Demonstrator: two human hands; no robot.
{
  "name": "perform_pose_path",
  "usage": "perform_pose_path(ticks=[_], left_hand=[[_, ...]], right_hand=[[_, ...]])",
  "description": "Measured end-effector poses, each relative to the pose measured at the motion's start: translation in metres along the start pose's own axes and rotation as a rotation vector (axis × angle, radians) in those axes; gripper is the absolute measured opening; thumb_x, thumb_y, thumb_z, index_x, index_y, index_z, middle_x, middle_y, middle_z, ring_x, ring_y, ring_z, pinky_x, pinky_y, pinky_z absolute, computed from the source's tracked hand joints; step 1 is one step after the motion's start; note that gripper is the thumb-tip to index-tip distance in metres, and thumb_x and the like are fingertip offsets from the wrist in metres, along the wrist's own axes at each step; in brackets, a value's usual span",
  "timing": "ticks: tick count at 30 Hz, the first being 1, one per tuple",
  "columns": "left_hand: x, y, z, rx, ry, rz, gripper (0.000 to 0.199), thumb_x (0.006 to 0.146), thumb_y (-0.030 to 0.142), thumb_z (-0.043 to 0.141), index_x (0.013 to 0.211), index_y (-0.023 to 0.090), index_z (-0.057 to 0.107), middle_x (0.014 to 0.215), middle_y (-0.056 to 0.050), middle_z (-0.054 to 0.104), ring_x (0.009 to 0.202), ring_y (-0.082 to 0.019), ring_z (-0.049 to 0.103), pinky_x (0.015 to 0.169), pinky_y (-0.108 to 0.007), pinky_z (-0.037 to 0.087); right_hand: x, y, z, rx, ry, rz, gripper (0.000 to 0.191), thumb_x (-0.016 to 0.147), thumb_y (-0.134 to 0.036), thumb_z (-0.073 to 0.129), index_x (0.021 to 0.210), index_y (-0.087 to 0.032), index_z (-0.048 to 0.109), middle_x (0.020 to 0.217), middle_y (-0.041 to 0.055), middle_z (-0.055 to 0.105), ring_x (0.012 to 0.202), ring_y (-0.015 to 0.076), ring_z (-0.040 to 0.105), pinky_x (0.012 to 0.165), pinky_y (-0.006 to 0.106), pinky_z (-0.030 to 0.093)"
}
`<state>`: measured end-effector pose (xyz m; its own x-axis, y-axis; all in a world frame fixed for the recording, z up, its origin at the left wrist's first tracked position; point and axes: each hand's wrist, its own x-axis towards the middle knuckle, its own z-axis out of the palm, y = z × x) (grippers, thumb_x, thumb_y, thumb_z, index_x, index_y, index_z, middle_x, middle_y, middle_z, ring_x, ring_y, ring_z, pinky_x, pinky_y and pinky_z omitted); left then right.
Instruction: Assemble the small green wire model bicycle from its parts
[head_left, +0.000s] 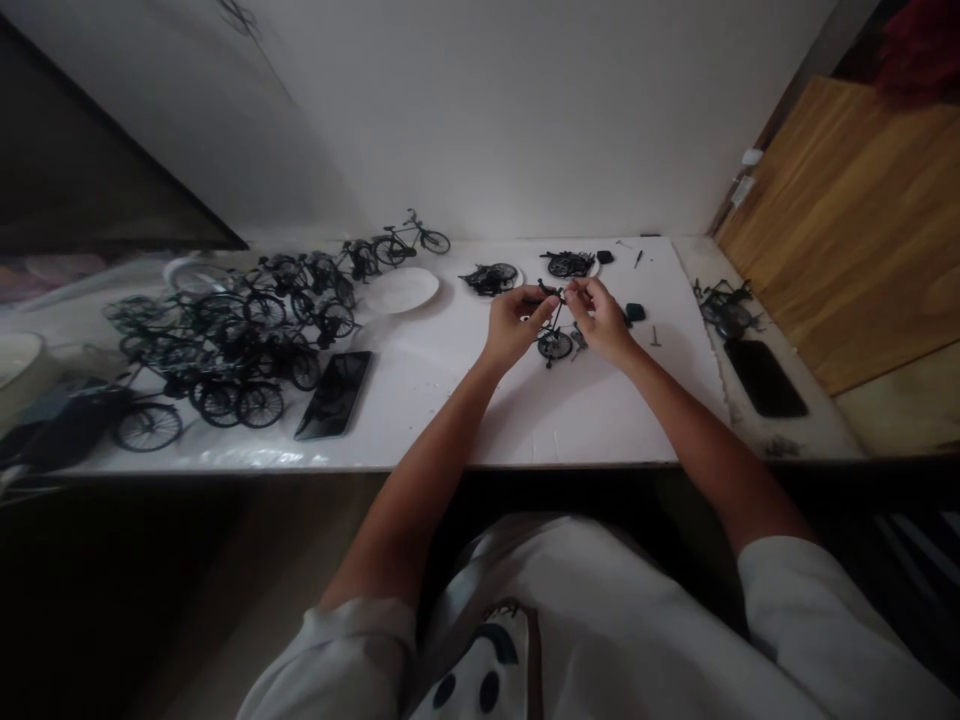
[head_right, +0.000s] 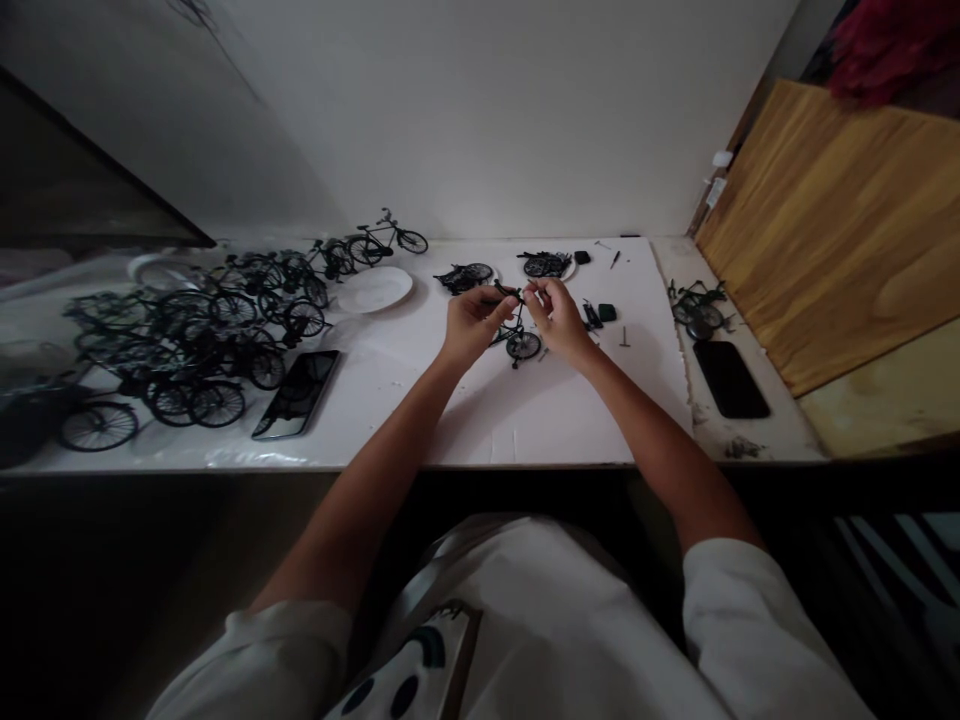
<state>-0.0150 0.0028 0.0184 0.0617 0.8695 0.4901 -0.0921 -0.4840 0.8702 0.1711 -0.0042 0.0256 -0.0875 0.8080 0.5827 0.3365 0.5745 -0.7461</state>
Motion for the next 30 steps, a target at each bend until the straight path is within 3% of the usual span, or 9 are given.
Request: perform_pose_path(ticks=[5, 14, 20, 30], left_hand=[[0.0, -0.002, 0.0, 0.003, 0.007, -0.008, 0.057, 0.075, 0.071, 0.095, 0.093, 0.019, 0.083, 0.097, -0.01, 0.084, 0.07, -0.012, 0.073, 0.065, -0.025, 0.061], [-0.003, -0.004, -0.002, 0.02, -0.011, 0.005, 0.053, 0.081, 0.067, 0.093, 0.099, 0.018, 0.085, 0.1, -0.011, 0.085, 0.072, -0.013, 0.074, 0.066, -0.025, 0.059], [-0.002, -0.003, -0.001, 0.013, -0.017, 0.011, 0.053, 0.081, 0.066, 0.093, 0.102, 0.018, 0.086, 0.101, -0.01, 0.085, 0.07, -0.011, 0.073, 0.065, -0.023, 0.058], [-0.002, 0.001, -0.001, 0.011, -0.014, 0.046, 0.049, 0.081, 0.062, 0.095, 0.1, 0.018, 0.087, 0.095, -0.01, 0.085, 0.068, -0.011, 0.072, 0.064, -0.024, 0.058]], right_hand=[[0.001, 0.004, -0.003, -0.056, -0.045, -0.046, 0.058, 0.103, -0.083, 0.053, 0.111, -0.027, 0.066, 0.102, 0.0078, 0.065, 0.089, 0.0239, 0.059, 0.087, 0.044, 0.056], [0.0, 0.0, -0.004, -0.015, -0.051, -0.056, 0.054, 0.104, -0.077, 0.056, 0.113, -0.025, 0.066, 0.102, 0.0077, 0.067, 0.086, 0.0225, 0.059, 0.087, 0.042, 0.056], [0.002, 0.004, -0.002, 0.146, -0.085, 0.094, 0.066, 0.093, -0.088, 0.064, 0.111, -0.024, 0.069, 0.089, 0.0019, 0.059, 0.077, 0.0184, 0.051, 0.072, 0.033, 0.048], [0.004, 0.012, 0.004, 0.366, -0.054, 0.232, 0.075, 0.075, -0.091, 0.082, 0.105, -0.023, 0.072, 0.089, 0.0009, 0.063, 0.077, 0.0156, 0.052, 0.068, 0.028, 0.048]])
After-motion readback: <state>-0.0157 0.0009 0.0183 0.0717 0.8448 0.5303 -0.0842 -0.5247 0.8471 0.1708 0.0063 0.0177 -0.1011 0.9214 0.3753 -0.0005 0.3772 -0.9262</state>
